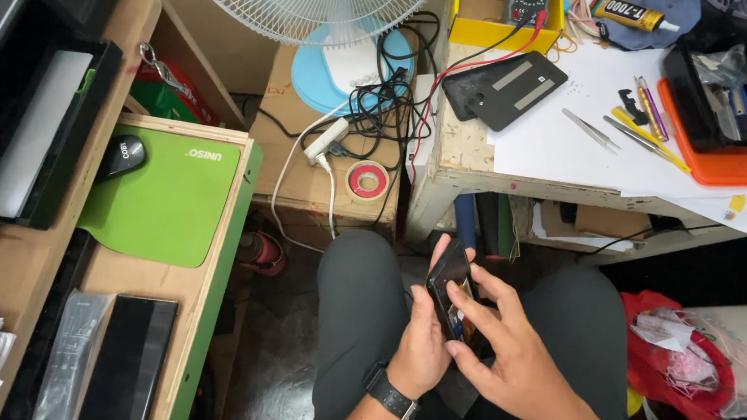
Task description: Attaching the back cover to a smartphone chassis by aligning the parts and pressing them together until they snap into place.
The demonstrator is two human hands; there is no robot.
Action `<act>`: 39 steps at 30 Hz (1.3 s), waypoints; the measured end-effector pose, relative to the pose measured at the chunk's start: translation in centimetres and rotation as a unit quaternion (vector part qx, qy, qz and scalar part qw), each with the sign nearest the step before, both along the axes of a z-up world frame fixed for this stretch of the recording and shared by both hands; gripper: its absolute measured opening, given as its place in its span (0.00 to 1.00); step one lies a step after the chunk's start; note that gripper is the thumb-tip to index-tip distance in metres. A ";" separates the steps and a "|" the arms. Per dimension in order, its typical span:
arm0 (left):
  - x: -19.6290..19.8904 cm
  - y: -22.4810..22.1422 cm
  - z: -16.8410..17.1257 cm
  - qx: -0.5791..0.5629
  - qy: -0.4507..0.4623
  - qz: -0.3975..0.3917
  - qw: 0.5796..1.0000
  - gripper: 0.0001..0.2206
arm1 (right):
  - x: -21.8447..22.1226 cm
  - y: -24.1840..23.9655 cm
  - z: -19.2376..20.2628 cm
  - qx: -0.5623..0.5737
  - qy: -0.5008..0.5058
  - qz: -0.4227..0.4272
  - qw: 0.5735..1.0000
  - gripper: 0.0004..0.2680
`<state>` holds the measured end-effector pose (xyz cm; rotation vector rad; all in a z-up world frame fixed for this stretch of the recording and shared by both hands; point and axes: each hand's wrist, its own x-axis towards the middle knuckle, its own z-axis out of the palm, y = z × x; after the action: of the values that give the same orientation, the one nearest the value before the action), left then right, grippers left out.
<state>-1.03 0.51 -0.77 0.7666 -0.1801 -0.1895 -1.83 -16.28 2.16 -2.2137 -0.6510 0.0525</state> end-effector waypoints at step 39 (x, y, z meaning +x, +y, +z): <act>0.5 0.9 1.8 0.335 -0.002 0.093 0.938 0.21 | 2.7 -1.6 1.1 0.312 0.182 -0.183 0.914 0.08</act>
<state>-0.49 1.38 1.01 1.4573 -0.0407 -0.0637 0.89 -17.85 3.27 -1.6051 -0.0173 0.0532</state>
